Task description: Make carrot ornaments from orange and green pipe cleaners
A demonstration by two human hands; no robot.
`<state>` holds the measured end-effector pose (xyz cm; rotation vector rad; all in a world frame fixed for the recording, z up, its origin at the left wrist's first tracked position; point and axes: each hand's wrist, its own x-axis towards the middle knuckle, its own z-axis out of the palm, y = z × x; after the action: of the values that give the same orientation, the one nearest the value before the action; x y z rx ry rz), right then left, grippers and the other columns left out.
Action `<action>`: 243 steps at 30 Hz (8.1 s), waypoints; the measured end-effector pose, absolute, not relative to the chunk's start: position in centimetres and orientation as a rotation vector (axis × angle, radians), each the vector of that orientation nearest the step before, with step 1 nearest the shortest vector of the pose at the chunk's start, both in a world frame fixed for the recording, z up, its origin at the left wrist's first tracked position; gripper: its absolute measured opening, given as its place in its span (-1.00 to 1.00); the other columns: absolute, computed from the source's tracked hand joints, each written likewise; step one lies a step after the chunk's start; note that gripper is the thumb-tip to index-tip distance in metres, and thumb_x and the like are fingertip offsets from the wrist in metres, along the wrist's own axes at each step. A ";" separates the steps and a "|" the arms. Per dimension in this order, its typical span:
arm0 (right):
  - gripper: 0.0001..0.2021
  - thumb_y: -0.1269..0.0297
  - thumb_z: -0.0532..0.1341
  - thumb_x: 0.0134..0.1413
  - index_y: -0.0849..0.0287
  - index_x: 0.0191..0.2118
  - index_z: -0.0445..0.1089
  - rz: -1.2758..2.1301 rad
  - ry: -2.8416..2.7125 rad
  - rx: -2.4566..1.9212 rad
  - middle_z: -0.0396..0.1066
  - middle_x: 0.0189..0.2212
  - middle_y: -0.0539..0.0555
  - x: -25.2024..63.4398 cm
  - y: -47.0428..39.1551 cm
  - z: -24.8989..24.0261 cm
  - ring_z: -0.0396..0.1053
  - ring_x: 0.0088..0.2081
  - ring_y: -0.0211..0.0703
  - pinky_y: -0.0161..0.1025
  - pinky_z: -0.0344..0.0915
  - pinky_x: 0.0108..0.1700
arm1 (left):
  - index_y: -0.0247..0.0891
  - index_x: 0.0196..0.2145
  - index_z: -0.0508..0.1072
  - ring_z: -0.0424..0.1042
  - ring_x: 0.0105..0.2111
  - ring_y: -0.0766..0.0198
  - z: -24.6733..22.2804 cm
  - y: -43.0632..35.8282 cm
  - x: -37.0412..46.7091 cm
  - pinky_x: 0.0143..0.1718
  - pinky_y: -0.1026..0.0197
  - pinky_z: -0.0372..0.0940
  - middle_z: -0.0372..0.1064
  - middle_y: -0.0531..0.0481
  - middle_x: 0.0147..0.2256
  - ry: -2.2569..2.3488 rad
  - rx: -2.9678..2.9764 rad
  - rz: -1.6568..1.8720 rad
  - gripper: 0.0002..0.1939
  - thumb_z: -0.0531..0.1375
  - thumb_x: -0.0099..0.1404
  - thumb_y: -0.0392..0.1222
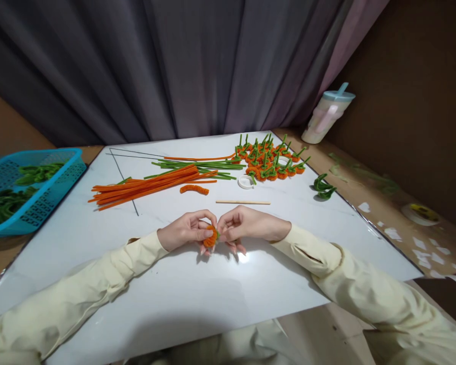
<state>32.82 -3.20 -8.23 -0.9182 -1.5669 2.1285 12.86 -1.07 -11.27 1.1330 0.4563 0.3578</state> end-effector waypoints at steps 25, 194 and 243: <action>-0.89 0.47 0.08 -0.13 0.28 -0.57 0.30 1.312 -2.278 -1.044 0.20 -0.69 -0.10 33.0 -4.7 -7.1 0.12 -0.63 -0.43 -0.45 0.09 -0.56 | -0.36 -0.39 0.31 0.39 -0.65 0.35 -10.4 -2.0 13.5 -0.62 0.34 0.29 0.41 0.03 -0.59 0.586 1.185 0.346 -0.68 0.33 0.02 -0.12; -0.80 0.55 -0.07 0.13 0.41 -0.29 0.30 -0.662 -2.673 -0.877 0.22 -0.61 0.04 31.9 -8.7 -6.5 0.17 -0.60 -0.22 -0.26 -0.01 -0.63 | -0.34 -0.47 0.35 0.11 -0.56 0.51 -7.4 -4.9 14.1 -0.53 0.40 0.02 0.15 0.11 -0.49 0.707 0.495 0.455 -0.81 0.32 -0.03 -0.31; -0.73 0.43 -0.04 0.08 0.21 -0.62 0.12 0.313 -2.479 -0.879 0.03 -0.71 -0.09 31.6 -7.1 -6.9 -0.08 -0.66 -0.41 -0.39 -0.08 -0.58 | -0.29 -0.37 0.37 0.17 -0.53 0.45 -6.0 -2.8 12.7 -0.51 0.37 0.01 0.27 0.10 -0.51 0.671 1.160 0.301 -0.77 0.29 0.05 -0.14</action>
<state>31.60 -7.05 -6.91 -0.8787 -2.4786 0.3127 12.66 -2.83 -6.00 1.1599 0.6706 0.3014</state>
